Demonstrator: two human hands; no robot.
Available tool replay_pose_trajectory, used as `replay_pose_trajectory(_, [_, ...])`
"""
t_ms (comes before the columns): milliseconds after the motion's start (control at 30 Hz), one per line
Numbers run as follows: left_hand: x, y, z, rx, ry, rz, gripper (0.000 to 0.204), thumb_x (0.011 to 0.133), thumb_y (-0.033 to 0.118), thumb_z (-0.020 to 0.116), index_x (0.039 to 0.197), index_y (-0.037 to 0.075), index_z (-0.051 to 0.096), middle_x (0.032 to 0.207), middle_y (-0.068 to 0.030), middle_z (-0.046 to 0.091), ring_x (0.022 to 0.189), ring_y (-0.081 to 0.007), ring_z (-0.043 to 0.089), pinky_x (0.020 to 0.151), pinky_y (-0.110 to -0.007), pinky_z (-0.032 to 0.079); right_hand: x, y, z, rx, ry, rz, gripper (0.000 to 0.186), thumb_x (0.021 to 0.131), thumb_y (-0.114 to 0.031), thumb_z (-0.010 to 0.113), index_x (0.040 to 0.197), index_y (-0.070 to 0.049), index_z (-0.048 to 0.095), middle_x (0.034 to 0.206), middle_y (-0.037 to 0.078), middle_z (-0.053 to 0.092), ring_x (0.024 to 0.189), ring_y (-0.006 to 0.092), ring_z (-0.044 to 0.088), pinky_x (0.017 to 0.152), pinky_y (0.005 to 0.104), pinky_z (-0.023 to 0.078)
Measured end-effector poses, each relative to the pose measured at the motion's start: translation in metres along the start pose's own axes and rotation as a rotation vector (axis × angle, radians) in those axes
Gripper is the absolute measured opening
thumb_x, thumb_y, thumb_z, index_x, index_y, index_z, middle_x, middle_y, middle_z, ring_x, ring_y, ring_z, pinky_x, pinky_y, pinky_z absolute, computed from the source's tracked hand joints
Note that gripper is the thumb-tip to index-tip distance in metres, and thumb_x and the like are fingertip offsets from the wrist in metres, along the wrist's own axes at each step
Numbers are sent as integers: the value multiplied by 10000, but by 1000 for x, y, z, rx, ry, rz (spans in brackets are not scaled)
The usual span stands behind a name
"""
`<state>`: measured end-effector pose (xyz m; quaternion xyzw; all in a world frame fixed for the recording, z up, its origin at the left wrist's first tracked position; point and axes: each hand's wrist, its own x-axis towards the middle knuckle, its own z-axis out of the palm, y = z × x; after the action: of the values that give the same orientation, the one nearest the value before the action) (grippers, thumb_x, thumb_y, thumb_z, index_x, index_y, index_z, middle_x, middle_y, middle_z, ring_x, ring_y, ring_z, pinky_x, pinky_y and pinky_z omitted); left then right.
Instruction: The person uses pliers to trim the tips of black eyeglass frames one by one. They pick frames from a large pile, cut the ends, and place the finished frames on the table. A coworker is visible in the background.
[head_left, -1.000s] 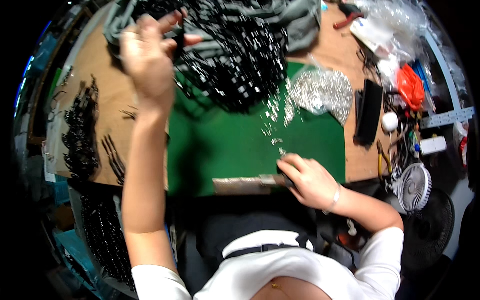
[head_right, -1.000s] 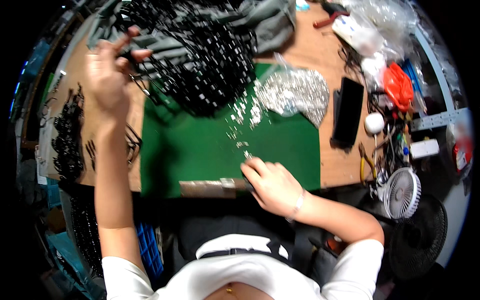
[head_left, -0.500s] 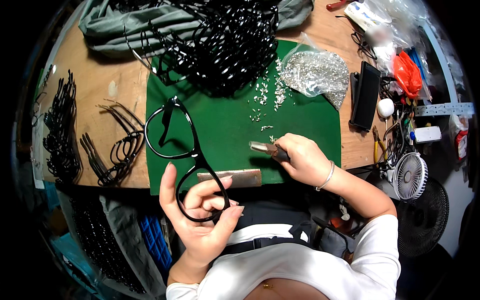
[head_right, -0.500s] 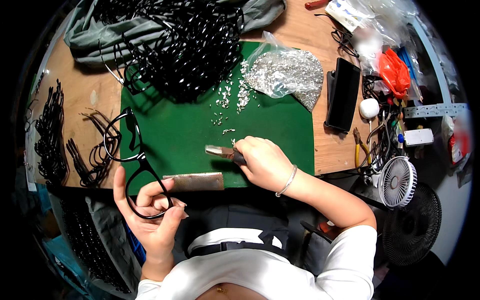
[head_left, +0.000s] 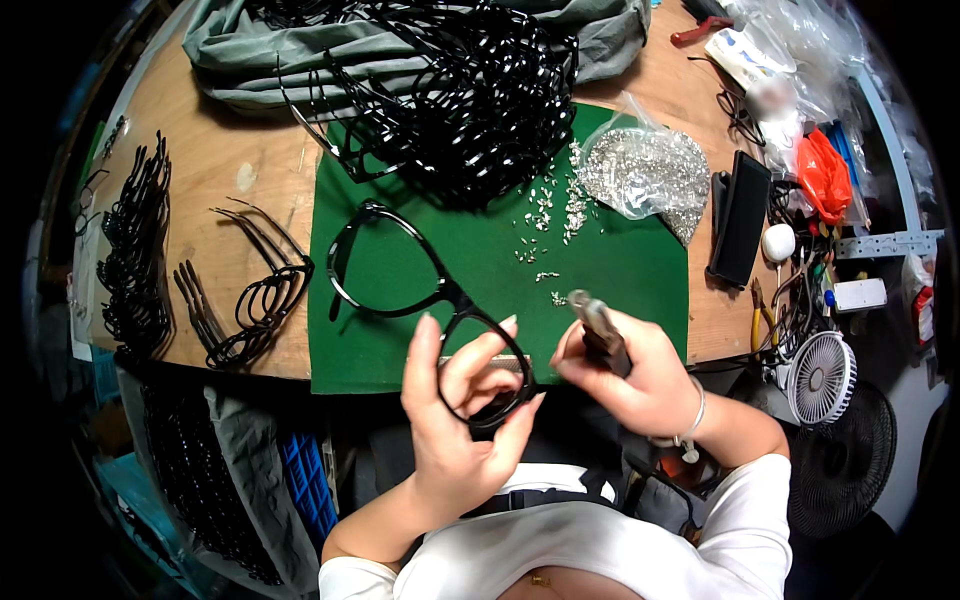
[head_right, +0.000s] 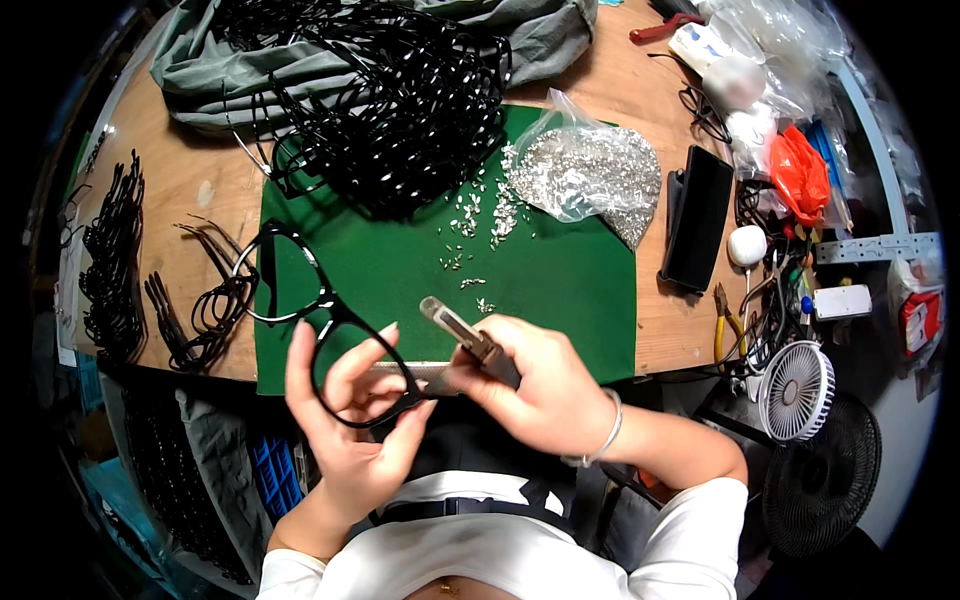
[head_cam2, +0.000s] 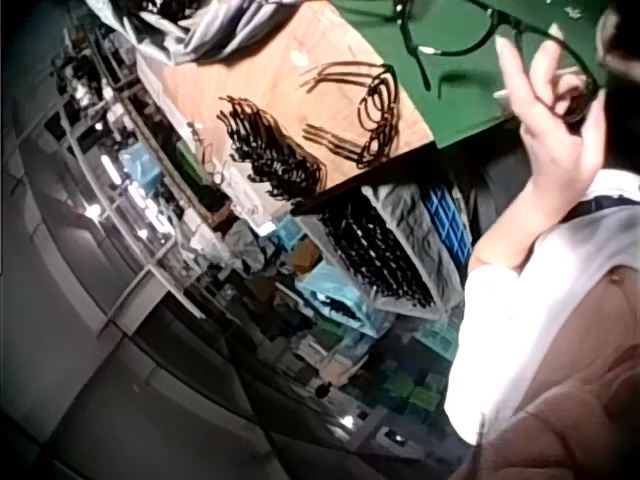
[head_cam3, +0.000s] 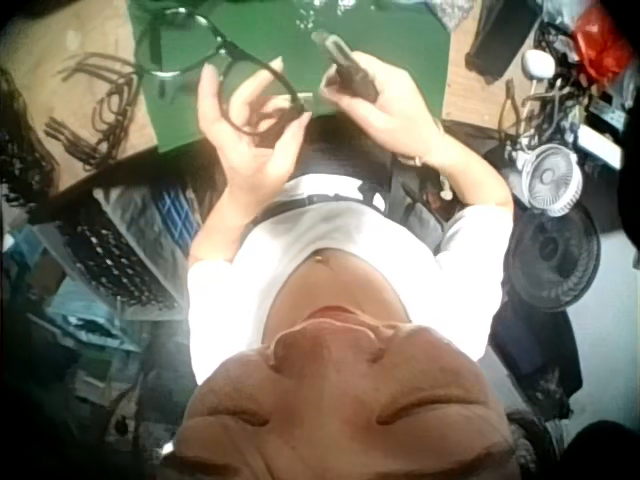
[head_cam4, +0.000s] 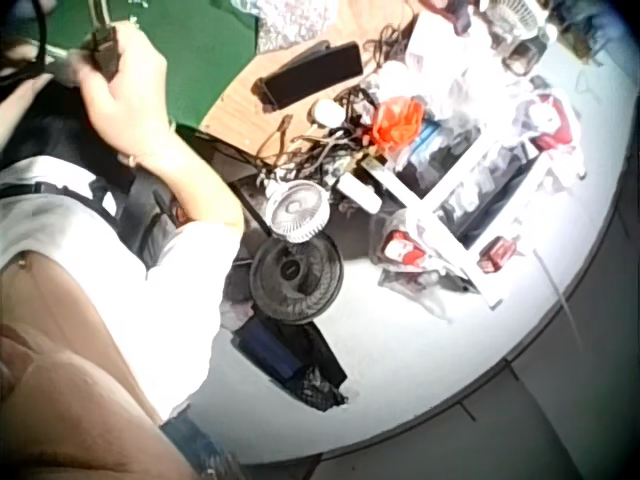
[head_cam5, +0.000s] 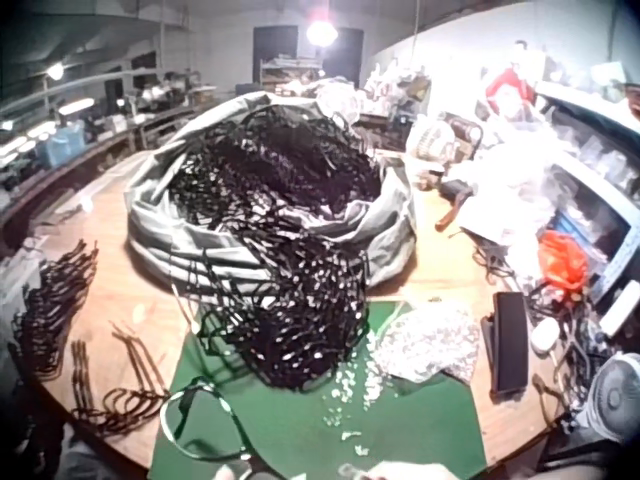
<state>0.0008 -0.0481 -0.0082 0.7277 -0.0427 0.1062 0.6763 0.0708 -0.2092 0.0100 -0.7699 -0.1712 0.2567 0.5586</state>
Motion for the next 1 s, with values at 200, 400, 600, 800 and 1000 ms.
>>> replay_pose_trajectory(200, [-2,1,17,-1,135,24,889,667,-132,571,1309,54,-16,1178,-188,421,857,-134,503,743,-225,457,-3,-4,23,110,88,-176,117,761,-47,611,812,-1,516,747,52,527,651,137,523,595,245,423])
replay_pose_trajectory(400, [-2,2,10,6,28,15,851,694,-116,572,1305,42,1,1166,-193,433,940,-180,521,844,-288,450,2,-12,8,596,-165,377,179,809,-120,589,906,-12,485,822,6,509,767,70,472,697,220,406])
replay_pose_trajectory(600, [6,15,-2,-321,-73,-185,801,693,-94,586,1286,-31,52,1164,-212,465,994,-225,531,834,-326,461,5,-26,3,672,-356,303,184,828,-128,562,932,-1,480,868,13,514,798,71,468,731,233,406])
replay_pose_trajectory(800, [8,25,-14,-397,-24,-210,841,699,-113,593,1300,24,21,1172,-226,453,906,-182,561,792,-272,466,-6,-24,-11,265,-331,166,193,802,-144,591,912,-11,504,801,39,546,737,97,513,679,240,415])
replay_pose_trajectory(1000, [9,27,-24,-333,-143,-230,850,698,-118,592,1300,21,8,1158,-235,460,823,-135,574,745,-239,467,-7,-27,-18,-1,-644,134,302,853,-278,499,949,8,507,793,138,567,707,227,562,648,310,443])
